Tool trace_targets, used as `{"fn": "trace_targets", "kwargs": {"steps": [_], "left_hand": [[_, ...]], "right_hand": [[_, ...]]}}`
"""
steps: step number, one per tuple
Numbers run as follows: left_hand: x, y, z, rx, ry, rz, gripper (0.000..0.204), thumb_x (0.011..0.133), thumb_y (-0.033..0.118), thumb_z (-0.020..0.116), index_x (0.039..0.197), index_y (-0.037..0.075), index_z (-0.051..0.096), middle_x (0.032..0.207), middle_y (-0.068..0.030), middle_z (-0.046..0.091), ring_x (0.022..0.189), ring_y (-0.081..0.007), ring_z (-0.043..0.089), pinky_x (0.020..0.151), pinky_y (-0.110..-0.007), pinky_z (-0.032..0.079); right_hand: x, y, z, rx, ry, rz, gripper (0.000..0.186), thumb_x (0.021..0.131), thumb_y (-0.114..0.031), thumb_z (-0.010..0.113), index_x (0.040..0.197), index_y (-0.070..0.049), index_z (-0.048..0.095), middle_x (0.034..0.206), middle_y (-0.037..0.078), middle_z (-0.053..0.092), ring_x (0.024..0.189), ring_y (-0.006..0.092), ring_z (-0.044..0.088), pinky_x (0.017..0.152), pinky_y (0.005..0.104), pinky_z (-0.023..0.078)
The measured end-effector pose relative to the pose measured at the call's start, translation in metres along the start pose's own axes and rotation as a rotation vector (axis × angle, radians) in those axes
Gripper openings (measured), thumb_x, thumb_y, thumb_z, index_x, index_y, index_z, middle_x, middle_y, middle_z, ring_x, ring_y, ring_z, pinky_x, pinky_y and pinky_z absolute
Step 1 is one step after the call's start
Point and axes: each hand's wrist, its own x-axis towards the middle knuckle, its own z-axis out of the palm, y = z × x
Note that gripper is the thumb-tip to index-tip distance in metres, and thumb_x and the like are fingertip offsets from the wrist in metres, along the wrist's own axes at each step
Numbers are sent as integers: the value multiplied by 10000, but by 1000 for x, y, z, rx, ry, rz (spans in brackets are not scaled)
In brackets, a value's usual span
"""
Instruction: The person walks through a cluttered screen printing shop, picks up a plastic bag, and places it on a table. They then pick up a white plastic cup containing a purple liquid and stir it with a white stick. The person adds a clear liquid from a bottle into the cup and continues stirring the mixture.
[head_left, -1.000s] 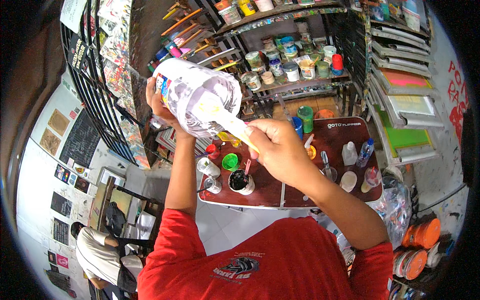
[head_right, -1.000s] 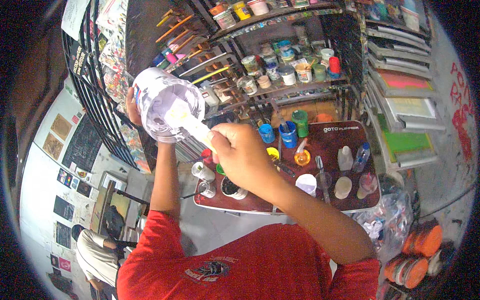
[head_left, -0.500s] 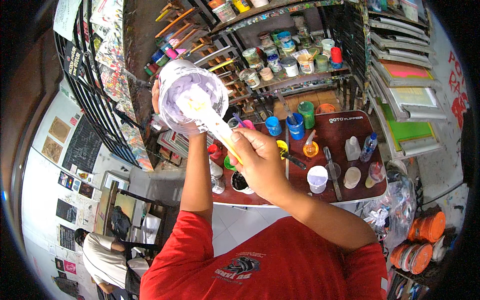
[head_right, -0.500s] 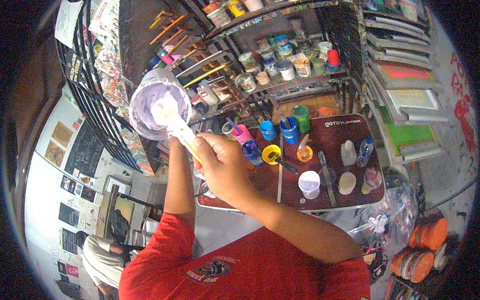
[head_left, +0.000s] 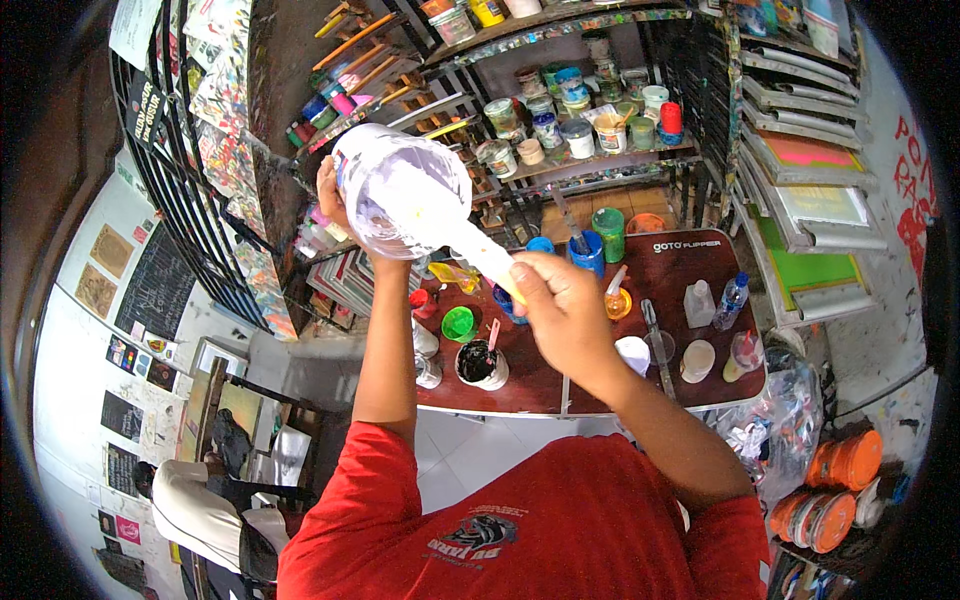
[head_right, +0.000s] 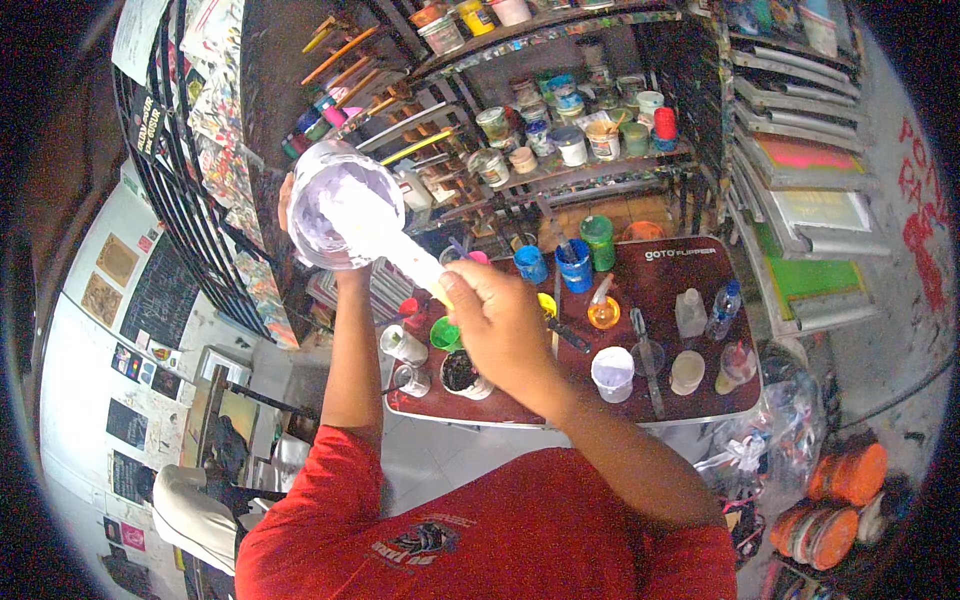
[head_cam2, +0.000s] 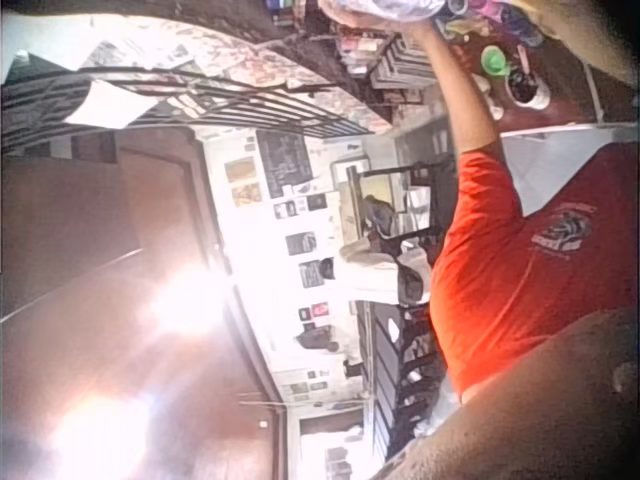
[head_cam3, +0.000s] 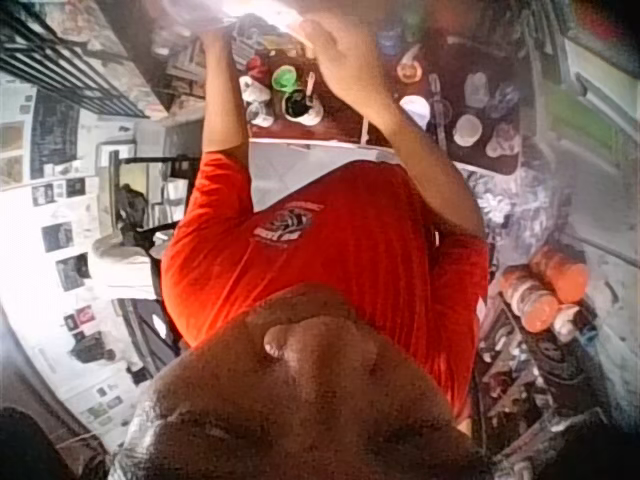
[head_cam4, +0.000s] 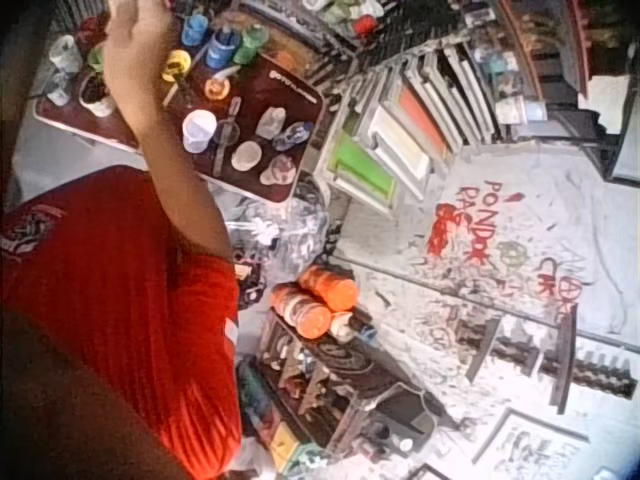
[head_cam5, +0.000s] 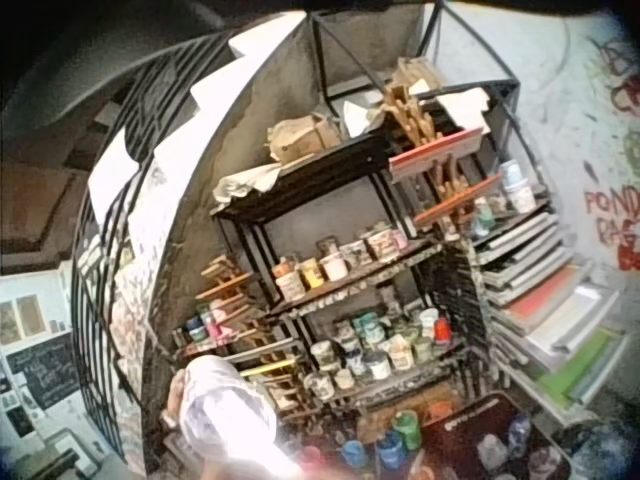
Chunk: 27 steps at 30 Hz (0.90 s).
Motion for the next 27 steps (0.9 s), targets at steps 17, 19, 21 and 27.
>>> {"fn": "trace_targets", "kwargs": {"steps": [17,19,21,27], "left_hand": [[21,-13,4,-28,-151,136,703,705,106,763,1279,77,359,1335,-170,408,1255,-305,401,1056,-419,321],[36,5,13,31,-131,207,653,729,99,748,1264,83,373,1330,-167,422,1246,-301,416,1050,-418,334],[46,8,13,63,-140,275,633,739,100,742,1257,80,379,1321,-166,432,1243,-301,421,1052,-419,333],[71,6,13,-56,-18,235,658,708,76,762,1244,72,380,1285,-165,448,1223,-306,429,1051,-421,337]], "right_hand": [[54,-104,-53,-1339,-276,-694,142,761,-138,572,856,-35,594,702,83,602,621,262,649,544,363,531],[62,-101,-48,-1370,-238,-760,113,745,-122,582,796,-30,623,696,111,626,630,268,663,546,366,538],[72,-98,-45,-1343,-236,-787,102,737,-108,589,749,-23,643,687,139,641,640,281,671,548,374,542],[99,-93,-39,-1039,-331,-638,128,833,-114,545,793,-7,604,721,186,628,671,359,635,596,428,511]]}}
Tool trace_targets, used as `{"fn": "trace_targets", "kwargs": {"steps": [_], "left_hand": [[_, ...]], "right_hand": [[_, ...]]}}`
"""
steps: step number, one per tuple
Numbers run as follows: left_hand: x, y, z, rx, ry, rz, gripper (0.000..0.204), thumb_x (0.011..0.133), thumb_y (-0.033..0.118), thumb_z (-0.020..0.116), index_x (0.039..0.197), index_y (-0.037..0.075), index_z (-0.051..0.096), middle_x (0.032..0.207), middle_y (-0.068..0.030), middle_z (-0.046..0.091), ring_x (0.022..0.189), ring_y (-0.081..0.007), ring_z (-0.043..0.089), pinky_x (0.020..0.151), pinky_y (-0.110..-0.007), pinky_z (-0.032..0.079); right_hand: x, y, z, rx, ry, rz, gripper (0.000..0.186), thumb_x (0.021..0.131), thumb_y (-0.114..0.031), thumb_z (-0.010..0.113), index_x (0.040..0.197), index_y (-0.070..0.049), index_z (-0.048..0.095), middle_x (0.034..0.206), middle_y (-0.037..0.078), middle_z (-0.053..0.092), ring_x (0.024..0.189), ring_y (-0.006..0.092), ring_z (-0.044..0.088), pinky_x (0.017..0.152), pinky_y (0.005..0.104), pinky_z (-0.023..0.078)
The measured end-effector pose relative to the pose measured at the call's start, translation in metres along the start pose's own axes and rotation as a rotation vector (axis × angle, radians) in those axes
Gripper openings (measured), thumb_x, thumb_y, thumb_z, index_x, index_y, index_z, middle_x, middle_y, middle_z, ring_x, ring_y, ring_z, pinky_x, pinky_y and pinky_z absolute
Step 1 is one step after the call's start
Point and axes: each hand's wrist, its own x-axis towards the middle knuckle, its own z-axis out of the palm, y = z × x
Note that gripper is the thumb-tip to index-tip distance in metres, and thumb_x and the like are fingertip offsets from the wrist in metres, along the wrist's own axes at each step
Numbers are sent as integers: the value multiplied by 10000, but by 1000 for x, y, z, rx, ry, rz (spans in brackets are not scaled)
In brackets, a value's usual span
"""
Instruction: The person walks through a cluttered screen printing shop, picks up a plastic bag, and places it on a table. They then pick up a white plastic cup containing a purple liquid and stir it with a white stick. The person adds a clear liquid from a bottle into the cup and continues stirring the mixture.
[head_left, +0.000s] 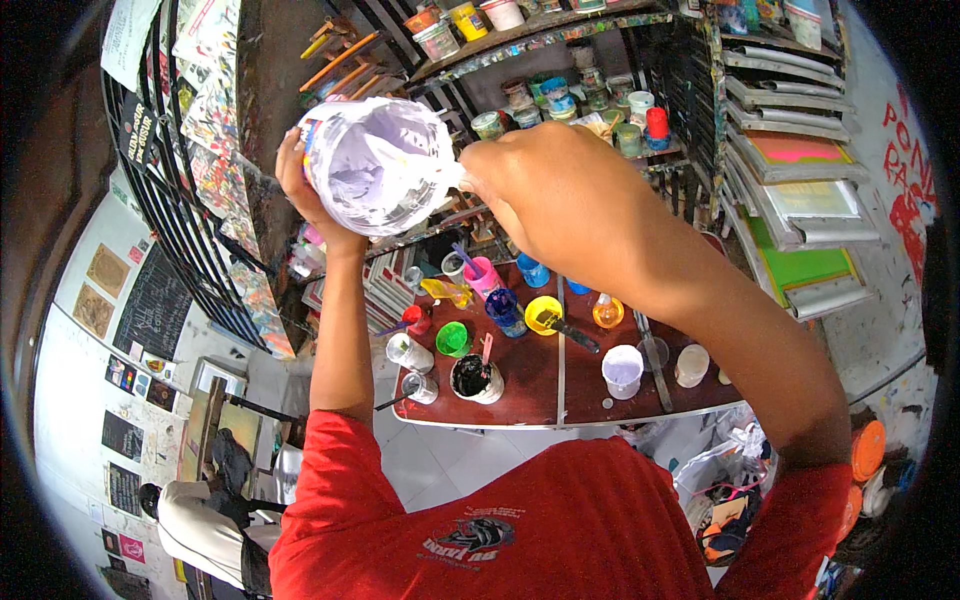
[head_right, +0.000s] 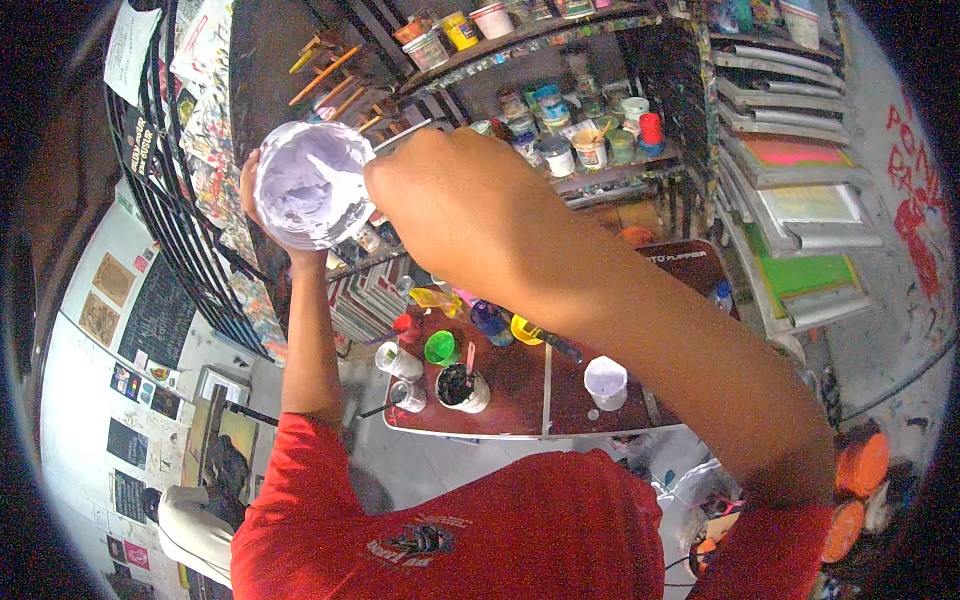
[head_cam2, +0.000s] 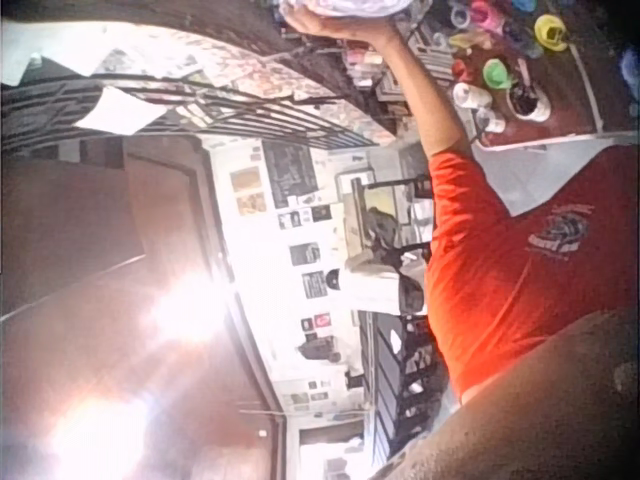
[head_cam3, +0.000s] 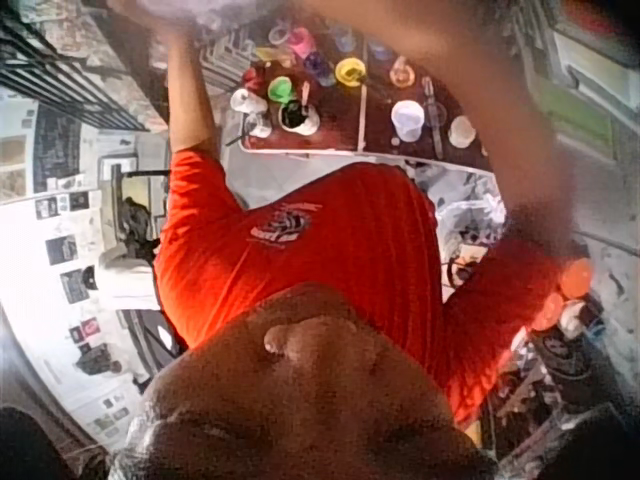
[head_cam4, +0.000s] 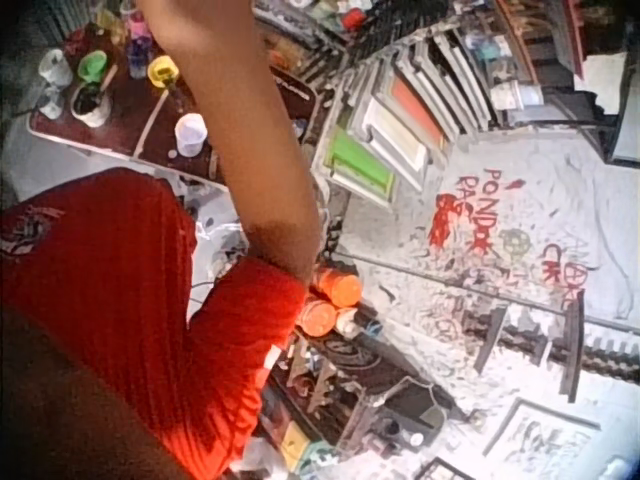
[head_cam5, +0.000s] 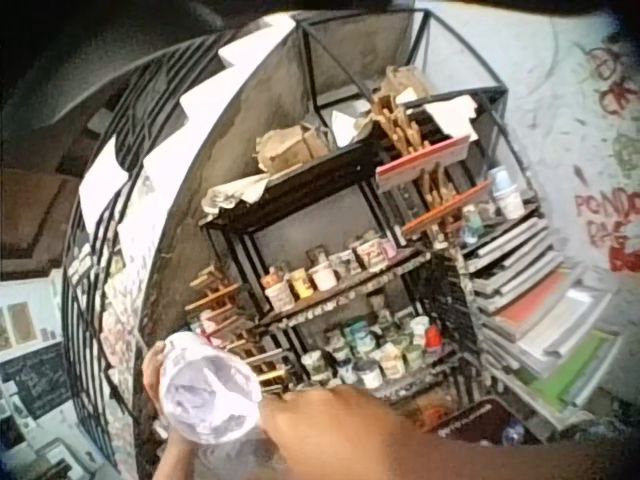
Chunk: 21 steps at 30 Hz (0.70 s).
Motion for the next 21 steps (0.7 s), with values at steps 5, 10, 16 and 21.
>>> {"fn": "trace_targets", "kwargs": {"steps": [5,10,16,21], "left_hand": [[0,-27,-7,-15,87,-101,611,779,131,711,1269,81,350,1309,-161,418,1226,-288,425,1055,-411,341],[14,-37,1,14,204,113,605,809,170,688,1285,84,324,1320,-161,403,1229,-282,421,1059,-411,340],[18,-25,0,3,243,52,609,831,189,669,1296,87,289,1351,-162,365,1260,-275,393,1076,-422,320],[13,-2,23,-201,273,-56,601,845,186,649,1304,104,271,1387,-163,323,1295,-274,357,1082,-425,320]], "right_hand": [[5,-6,1,367,86,34,181,831,-104,521,770,14,643,686,240,602,673,391,624,607,478,480],[5,-9,20,714,113,184,251,883,-160,511,733,13,612,605,191,561,547,315,558,536,427,408],[-6,-27,38,1124,55,433,282,936,-193,485,763,-4,601,560,18,512,499,85,455,474,289,367],[-17,-46,66,1465,76,639,260,969,-223,466,875,-17,592,615,-9,513,488,45,411,441,215,327]]}}
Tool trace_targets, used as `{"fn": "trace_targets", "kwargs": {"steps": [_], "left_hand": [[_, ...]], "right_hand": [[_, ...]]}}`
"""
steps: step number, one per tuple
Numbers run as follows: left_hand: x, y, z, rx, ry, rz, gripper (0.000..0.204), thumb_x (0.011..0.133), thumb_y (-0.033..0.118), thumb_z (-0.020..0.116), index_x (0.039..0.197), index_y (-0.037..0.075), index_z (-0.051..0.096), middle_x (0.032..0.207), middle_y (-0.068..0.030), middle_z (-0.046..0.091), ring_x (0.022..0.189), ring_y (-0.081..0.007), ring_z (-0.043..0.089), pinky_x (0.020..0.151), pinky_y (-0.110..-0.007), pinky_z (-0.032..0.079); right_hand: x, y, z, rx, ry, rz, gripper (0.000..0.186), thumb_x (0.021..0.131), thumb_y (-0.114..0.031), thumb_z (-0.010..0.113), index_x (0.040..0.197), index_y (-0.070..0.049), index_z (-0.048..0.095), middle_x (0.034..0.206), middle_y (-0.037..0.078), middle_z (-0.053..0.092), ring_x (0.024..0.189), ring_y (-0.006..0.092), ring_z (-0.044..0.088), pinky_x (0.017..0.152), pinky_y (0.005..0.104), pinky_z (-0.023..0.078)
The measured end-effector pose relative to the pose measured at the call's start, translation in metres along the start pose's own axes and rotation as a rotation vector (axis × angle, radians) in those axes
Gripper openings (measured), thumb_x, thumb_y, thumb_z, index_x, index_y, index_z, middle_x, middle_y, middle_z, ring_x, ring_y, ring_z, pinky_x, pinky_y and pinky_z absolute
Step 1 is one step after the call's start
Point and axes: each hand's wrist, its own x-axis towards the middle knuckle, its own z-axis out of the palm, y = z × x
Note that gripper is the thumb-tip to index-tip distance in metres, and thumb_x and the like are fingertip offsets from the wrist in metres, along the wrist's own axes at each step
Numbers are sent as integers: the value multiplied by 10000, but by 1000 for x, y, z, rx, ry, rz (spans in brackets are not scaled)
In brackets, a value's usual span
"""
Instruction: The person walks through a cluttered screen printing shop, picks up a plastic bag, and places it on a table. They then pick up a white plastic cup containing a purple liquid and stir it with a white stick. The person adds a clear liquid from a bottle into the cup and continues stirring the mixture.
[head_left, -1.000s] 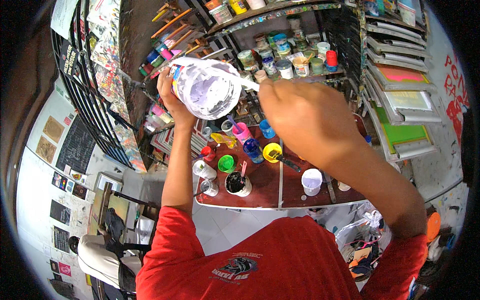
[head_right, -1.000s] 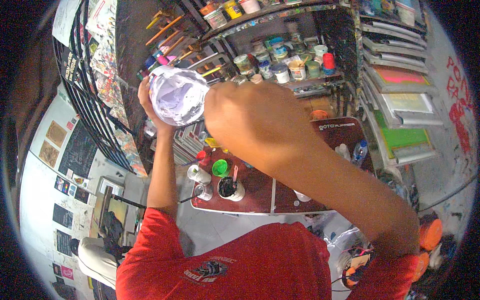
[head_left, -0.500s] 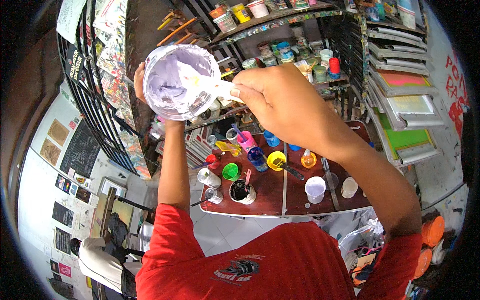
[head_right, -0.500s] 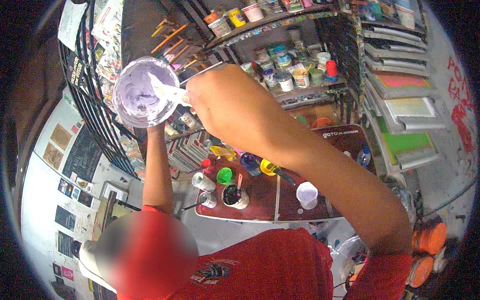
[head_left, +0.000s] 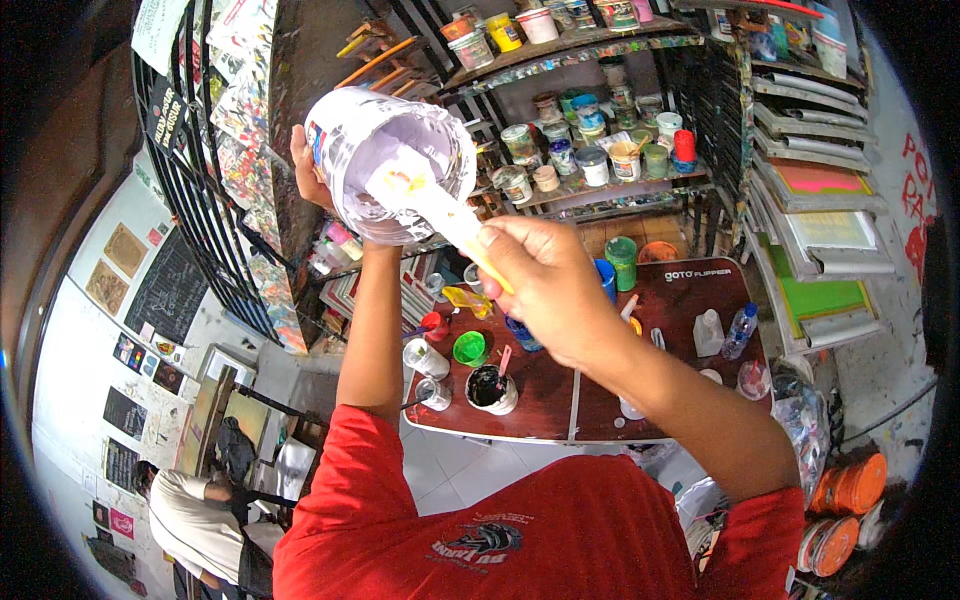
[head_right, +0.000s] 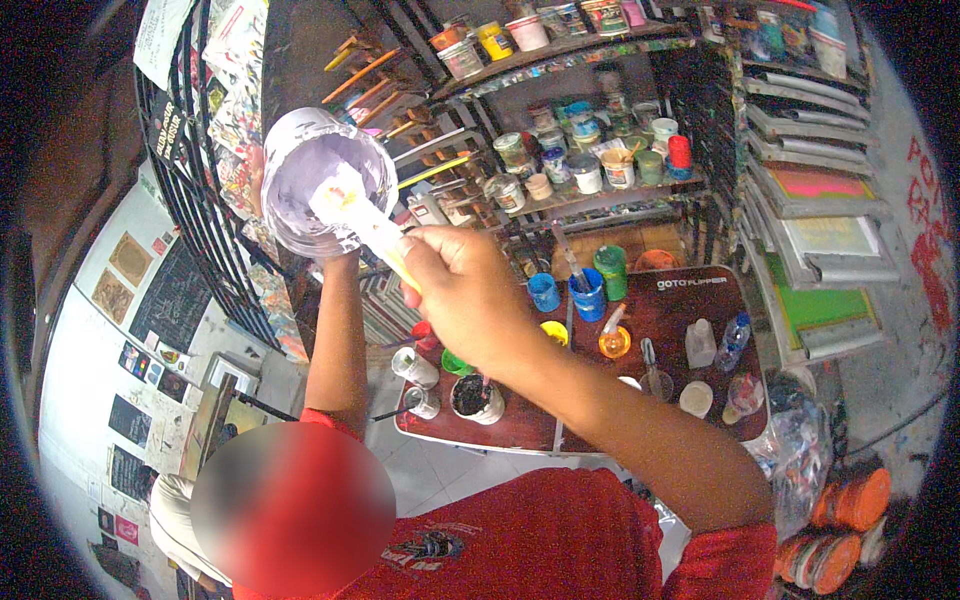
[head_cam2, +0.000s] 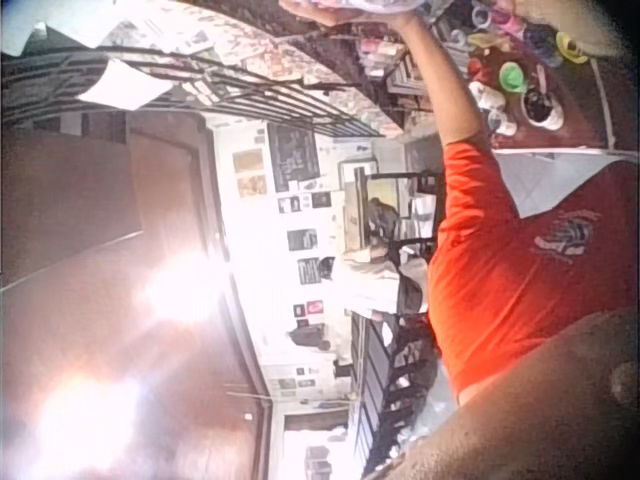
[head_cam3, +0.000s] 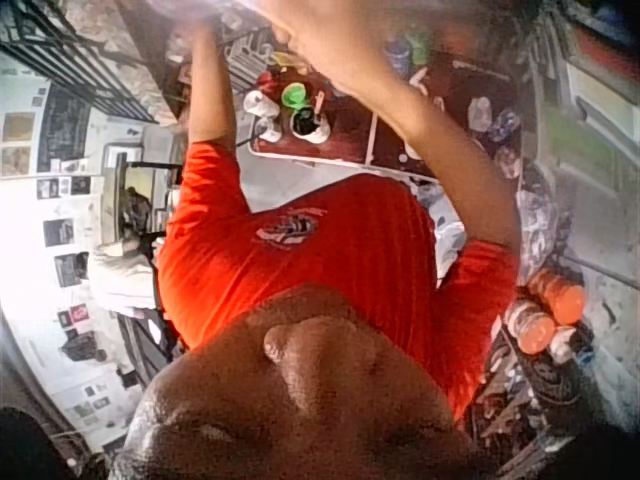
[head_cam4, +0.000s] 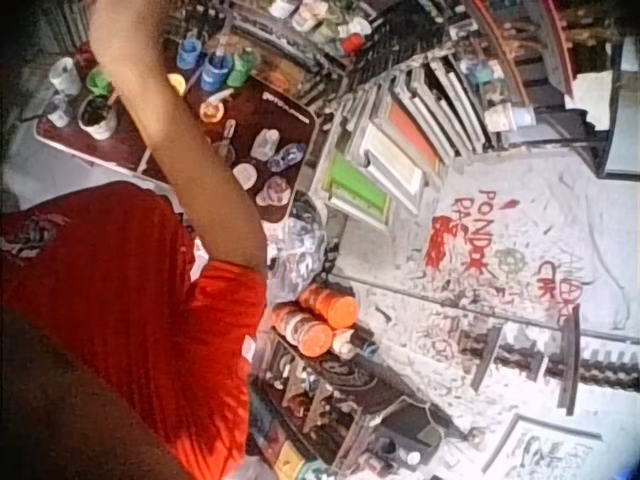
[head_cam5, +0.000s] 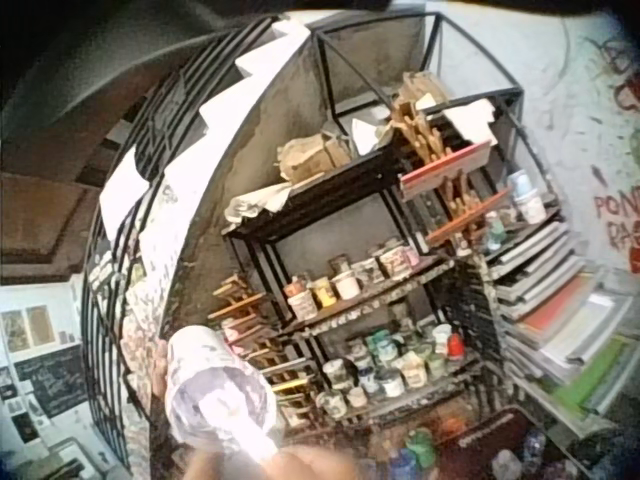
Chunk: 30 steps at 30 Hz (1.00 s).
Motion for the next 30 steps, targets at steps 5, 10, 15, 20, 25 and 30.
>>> {"fn": "trace_targets", "kwargs": {"steps": [5,10,15,20,25,30], "left_hand": [[-22,-26,-5,21,67,23,542,897,198,573,1329,140,250,1422,-171,287,1277,-271,371,1062,-421,356],[-37,-18,5,-30,109,-39,521,921,184,524,1350,143,231,1409,-171,302,1255,-264,391,1044,-418,372],[-78,-35,-14,-217,-31,-499,543,911,145,519,1360,147,214,1399,-173,318,1240,-255,406,1021,-408,384],[-128,-41,-42,-252,-384,-909,568,900,107,514,1370,150,198,1389,-175,333,1224,-246,420,998,-397,397],[-147,-26,-53,-5,-440,-855,596,889,69,510,1380,154,182,1380,-177,349,1209,-237,435,974,-387,409],[-120,18,-53,209,-449,-667,627,879,30,505,1390,157,165,1370,-179,364,1194,-228,450,951,-376,421]], "right_hand": [[-10,7,24,443,-8,220,242,975,-271,482,966,-39,552,644,-14,482,459,30,343,412,168,276],[-15,16,33,585,30,283,255,980,-278,466,961,-40,554,643,-11,473,449,34,346,406,173,282],[-10,35,15,191,110,32,273,982,-243,466,981,5,580,628,-4,487,491,34,383,442,183,313],[-9,36,-1,-214,143,-228,233,968,-160,495,944,46,602,644,4,524,559,45,447,504,213,375],[-13,17,-13,-398,137,-288,209,936,-151,523,911,29,627,595,80,574,535,102,515,496,295,409],[-23,13,-25,-466,173,-108,187,911,-147,542,887,19,624,638,140,600,542,196,584,511,329,425]]}}
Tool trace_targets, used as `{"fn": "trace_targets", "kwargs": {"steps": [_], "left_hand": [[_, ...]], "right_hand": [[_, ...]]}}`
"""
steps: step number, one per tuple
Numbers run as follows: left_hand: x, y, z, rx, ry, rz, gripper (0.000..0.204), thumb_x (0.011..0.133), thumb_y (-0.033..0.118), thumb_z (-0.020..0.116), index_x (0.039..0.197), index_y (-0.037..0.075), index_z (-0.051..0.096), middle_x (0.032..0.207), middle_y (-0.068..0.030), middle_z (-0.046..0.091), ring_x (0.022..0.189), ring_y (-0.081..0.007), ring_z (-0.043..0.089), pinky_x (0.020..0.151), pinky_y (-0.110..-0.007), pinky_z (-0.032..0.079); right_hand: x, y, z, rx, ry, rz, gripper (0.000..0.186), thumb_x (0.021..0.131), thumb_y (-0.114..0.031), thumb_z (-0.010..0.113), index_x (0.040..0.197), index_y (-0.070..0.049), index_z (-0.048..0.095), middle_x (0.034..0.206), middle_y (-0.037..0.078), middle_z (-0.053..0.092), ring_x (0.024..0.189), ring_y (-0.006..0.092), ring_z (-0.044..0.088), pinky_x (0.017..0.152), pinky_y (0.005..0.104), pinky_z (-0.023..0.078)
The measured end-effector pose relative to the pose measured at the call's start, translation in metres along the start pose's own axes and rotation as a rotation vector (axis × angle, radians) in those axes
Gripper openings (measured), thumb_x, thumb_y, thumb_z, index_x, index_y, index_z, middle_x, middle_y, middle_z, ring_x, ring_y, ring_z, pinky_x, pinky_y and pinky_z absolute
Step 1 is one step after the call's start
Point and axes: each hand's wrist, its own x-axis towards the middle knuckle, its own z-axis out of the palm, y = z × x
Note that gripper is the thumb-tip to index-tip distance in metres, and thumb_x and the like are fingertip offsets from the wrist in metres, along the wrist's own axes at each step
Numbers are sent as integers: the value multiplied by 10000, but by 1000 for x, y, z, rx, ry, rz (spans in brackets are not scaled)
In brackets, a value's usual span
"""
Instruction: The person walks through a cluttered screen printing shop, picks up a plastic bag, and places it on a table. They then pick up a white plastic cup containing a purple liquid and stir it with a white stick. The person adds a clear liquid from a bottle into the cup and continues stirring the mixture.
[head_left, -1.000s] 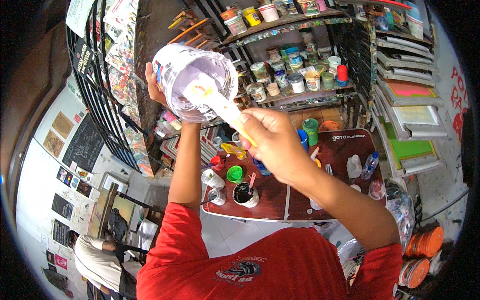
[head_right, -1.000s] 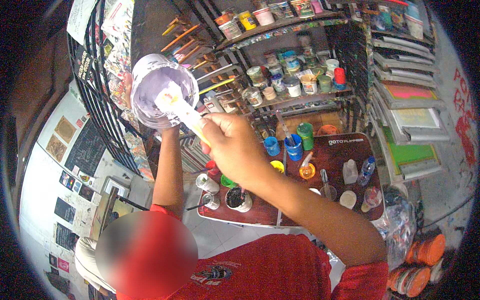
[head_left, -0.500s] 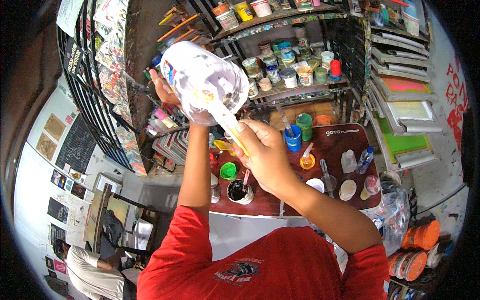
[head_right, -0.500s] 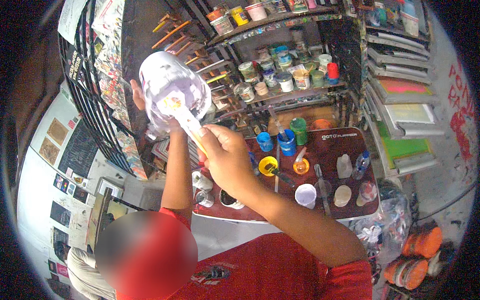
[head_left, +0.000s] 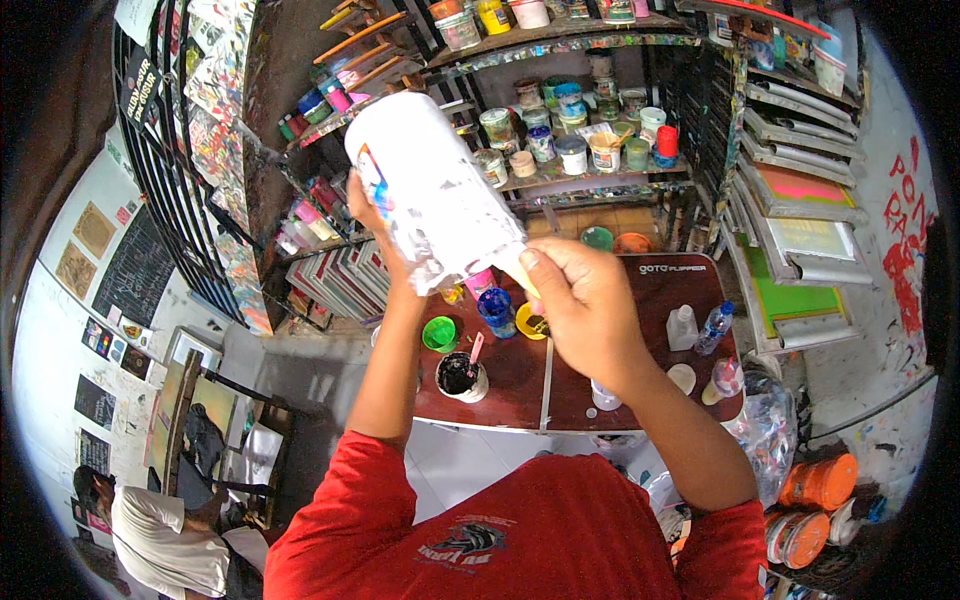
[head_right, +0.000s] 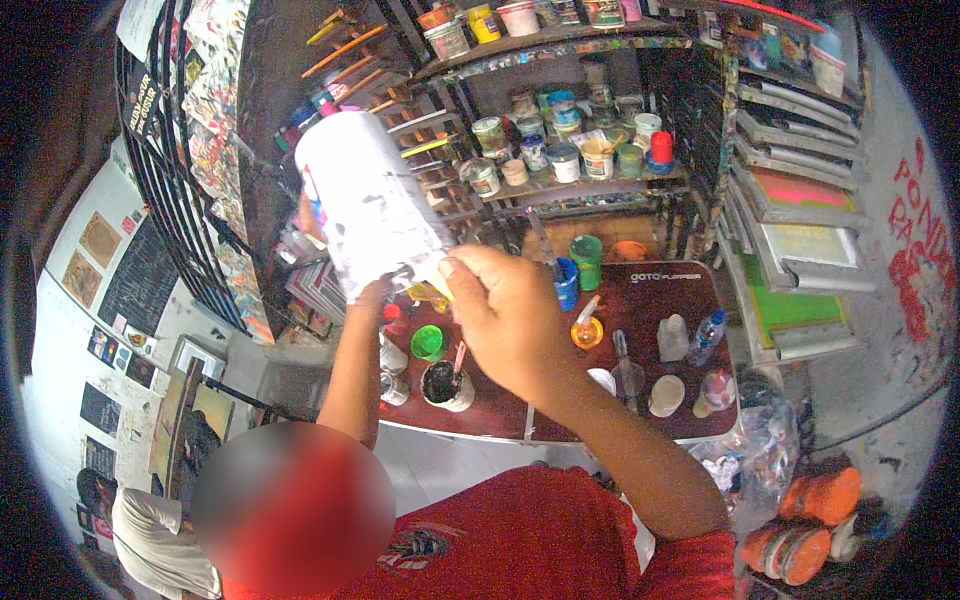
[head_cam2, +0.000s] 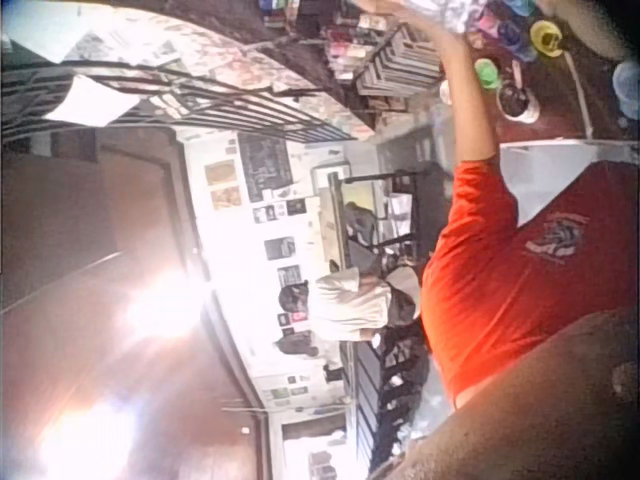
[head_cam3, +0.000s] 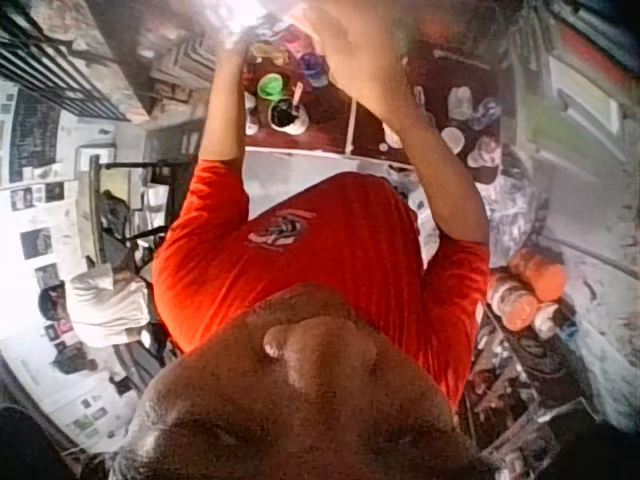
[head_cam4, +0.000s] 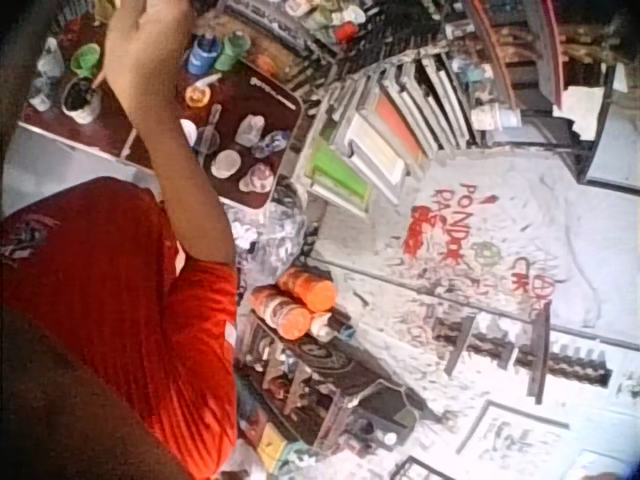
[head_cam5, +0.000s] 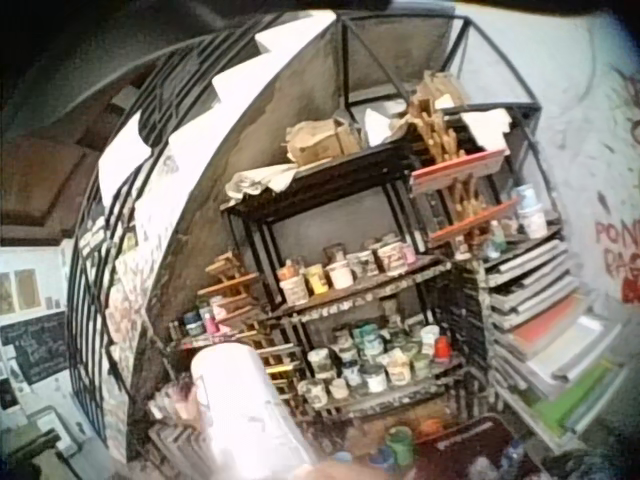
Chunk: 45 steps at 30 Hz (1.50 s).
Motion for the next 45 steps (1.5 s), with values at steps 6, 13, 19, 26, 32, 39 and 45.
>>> {"fn": "trace_targets", "kwargs": {"steps": [6,13,19,26,32,39,45], "left_hand": [[-12,59,-37,-1326,-506,-672,769,859,536,524,1390,62,233,1339,-207,445,1218,-346,476,979,-502,422],[-34,62,3,-1388,-214,-1204,844,778,750,453,1333,114,444,1281,-105,533,1171,-303,509,975,-528,407],[-46,59,13,-1375,-62,-942,871,714,778,509,1292,127,485,1251,-95,557,1140,-307,537,968,-512,430],[-52,36,20,-1386,25,-732,888,714,767,519,1340,141,441,1305,-69,512,1185,-294,494,1007,-486,407],[-50,23,14,-1670,-83,-609,924,723,765,519,1352,100,393,1307,-101,506,1189,-313,484,1013,-483,405],[-30,40,29,-1599,-85,-319,873,787,665,550,1351,27,360,1312,-144,488,1210,-300,467,1064,-417,365],[-12,84,15,-1803,426,-904,662,905,489,478,1358,22,354,1360,-143,441,1236,-276,445,1081,-419,340]], "right_hand": [[-5,7,-42,-471,-64,-244,117,867,-103,553,830,5,582,677,191,592,618,341,610,548,411,453],[-18,33,-52,-868,-226,-264,149,861,-117,527,753,-14,533,656,195,590,646,373,613,576,461,476],[-30,51,-44,-572,-138,-96,193,892,-127,513,751,2,534,589,172,522,483,295,506,473,382,397],[-42,66,-30,-44,-164,320,326,967,-238,453,755,-22,576,578,5,509,513,80,433,490,265,346],[-52,38,-12,401,-207,616,261,976,-284,464,898,-58,570,595,-25,464,433,36,349,379,198,245],[-53,18,2,863,-250,755,275,981,-304,470,903,-59,569,629,-27,455,432,18,312,377,167,234],[-52,22,13,535,-209,388,292,986,-301,451,919,-52,589,631,-33,468,501,19,376,432,172,279]]}}
